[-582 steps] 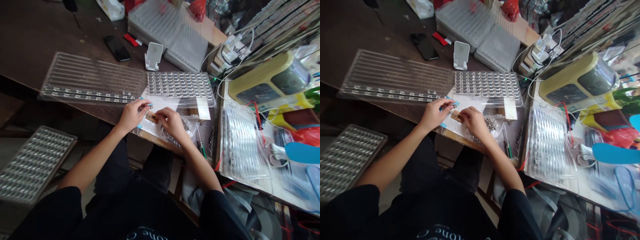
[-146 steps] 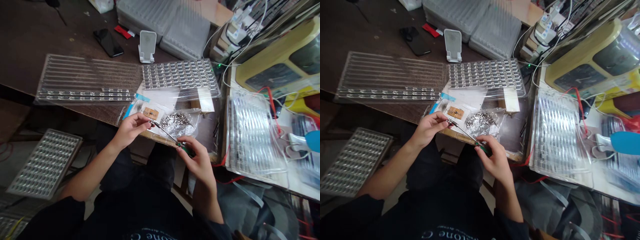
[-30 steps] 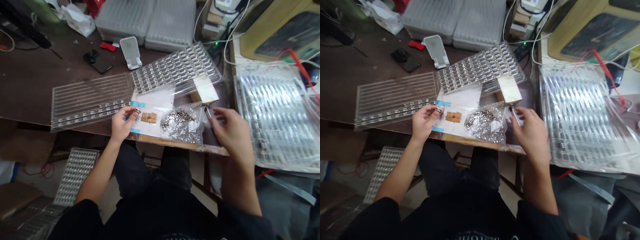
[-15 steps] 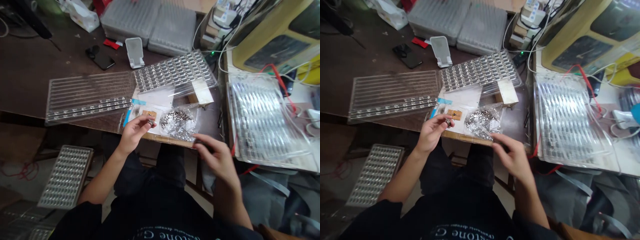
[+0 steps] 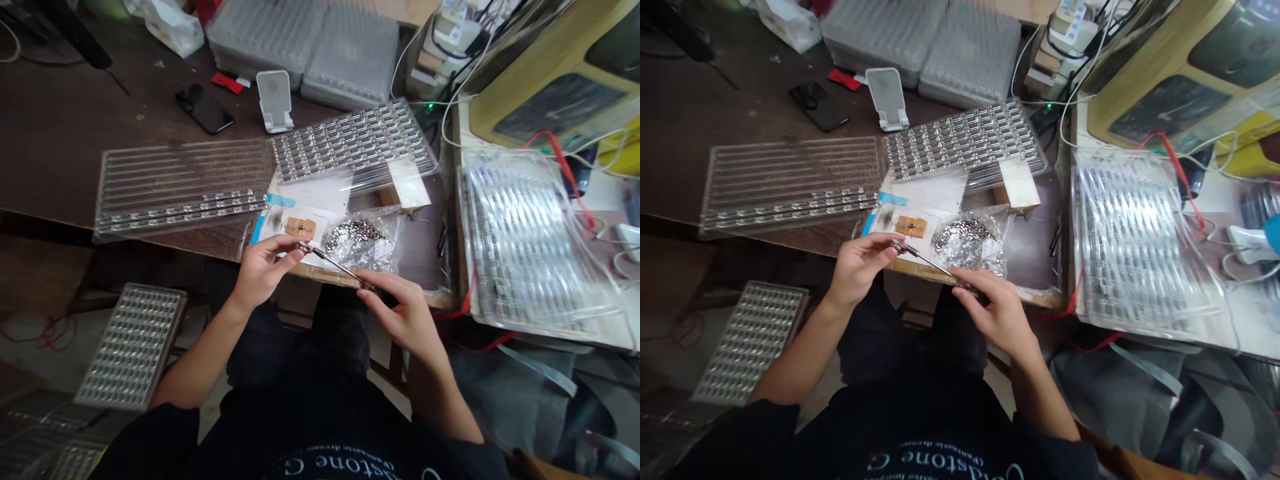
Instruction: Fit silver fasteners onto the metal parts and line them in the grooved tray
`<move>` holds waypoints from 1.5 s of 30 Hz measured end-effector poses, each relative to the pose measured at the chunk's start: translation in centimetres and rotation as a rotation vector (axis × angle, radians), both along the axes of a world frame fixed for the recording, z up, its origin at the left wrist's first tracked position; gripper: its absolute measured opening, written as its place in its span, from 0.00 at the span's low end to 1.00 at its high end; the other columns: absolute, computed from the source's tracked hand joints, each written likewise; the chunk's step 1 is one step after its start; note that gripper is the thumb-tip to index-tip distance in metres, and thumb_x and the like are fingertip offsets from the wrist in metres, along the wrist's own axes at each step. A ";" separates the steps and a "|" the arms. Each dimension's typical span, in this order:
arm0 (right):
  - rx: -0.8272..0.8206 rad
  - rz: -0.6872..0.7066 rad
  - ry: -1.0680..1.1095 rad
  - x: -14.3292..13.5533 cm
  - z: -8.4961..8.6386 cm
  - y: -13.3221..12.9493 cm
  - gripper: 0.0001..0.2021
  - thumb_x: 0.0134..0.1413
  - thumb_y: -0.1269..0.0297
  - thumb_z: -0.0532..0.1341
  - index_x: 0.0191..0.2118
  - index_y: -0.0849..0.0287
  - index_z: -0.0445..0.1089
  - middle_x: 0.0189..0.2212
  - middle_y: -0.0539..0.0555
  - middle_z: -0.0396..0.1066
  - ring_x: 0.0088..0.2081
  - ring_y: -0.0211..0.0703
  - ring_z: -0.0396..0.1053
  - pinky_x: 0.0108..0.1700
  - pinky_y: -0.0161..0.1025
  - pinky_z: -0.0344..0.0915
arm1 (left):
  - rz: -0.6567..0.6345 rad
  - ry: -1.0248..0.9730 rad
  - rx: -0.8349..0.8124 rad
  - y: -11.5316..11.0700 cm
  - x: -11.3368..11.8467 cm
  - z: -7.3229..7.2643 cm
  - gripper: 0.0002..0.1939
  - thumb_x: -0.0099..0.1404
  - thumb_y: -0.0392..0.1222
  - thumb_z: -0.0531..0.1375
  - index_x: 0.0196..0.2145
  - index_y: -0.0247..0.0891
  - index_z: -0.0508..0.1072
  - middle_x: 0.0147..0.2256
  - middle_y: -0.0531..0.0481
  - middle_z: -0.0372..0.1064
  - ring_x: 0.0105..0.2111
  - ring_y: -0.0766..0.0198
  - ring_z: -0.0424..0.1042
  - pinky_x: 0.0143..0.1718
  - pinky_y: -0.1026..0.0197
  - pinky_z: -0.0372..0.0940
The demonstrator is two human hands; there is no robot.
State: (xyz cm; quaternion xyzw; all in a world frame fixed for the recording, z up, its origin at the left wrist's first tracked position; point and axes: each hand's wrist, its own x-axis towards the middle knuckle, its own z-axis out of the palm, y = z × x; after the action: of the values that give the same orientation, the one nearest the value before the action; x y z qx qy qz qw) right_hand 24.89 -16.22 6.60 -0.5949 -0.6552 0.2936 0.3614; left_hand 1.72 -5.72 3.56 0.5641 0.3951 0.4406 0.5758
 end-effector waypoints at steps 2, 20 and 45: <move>-0.004 0.002 -0.003 0.0 0.1 0.1 0.11 0.64 0.66 0.63 0.51 0.56 0.77 0.41 0.55 0.81 0.41 0.44 0.78 0.44 0.40 0.72 | -0.007 -0.001 0.015 0.0 -0.1 -0.2 0.11 0.62 0.46 0.70 0.41 0.39 0.83 0.40 0.45 0.81 0.42 0.60 0.80 0.45 0.64 0.72; -0.197 0.062 0.145 0.4 -0.2 0.0 0.15 0.69 0.60 0.56 0.52 0.57 0.77 0.35 0.54 0.79 0.34 0.41 0.75 0.43 0.39 0.71 | -0.026 0.040 0.055 -0.2 -1.1 -1.0 0.11 0.63 0.45 0.70 0.42 0.40 0.83 0.40 0.45 0.81 0.42 0.59 0.80 0.46 0.62 0.72; -0.151 -0.028 -0.001 -0.8 0.3 1.5 0.14 0.67 0.61 0.59 0.51 0.56 0.79 0.43 0.56 0.82 0.44 0.47 0.79 0.49 0.44 0.73 | -0.061 -0.103 -0.107 0.9 -0.2 -2.1 0.15 0.66 0.49 0.66 0.45 0.38 0.79 0.38 0.47 0.77 0.36 0.65 0.77 0.42 0.64 0.72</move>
State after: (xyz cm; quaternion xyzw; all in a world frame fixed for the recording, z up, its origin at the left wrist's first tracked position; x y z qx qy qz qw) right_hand 24.10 -14.76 6.94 -0.6297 -0.6229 0.3368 0.3193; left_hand 1.52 -4.78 1.48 0.5209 0.3706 0.4296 0.6377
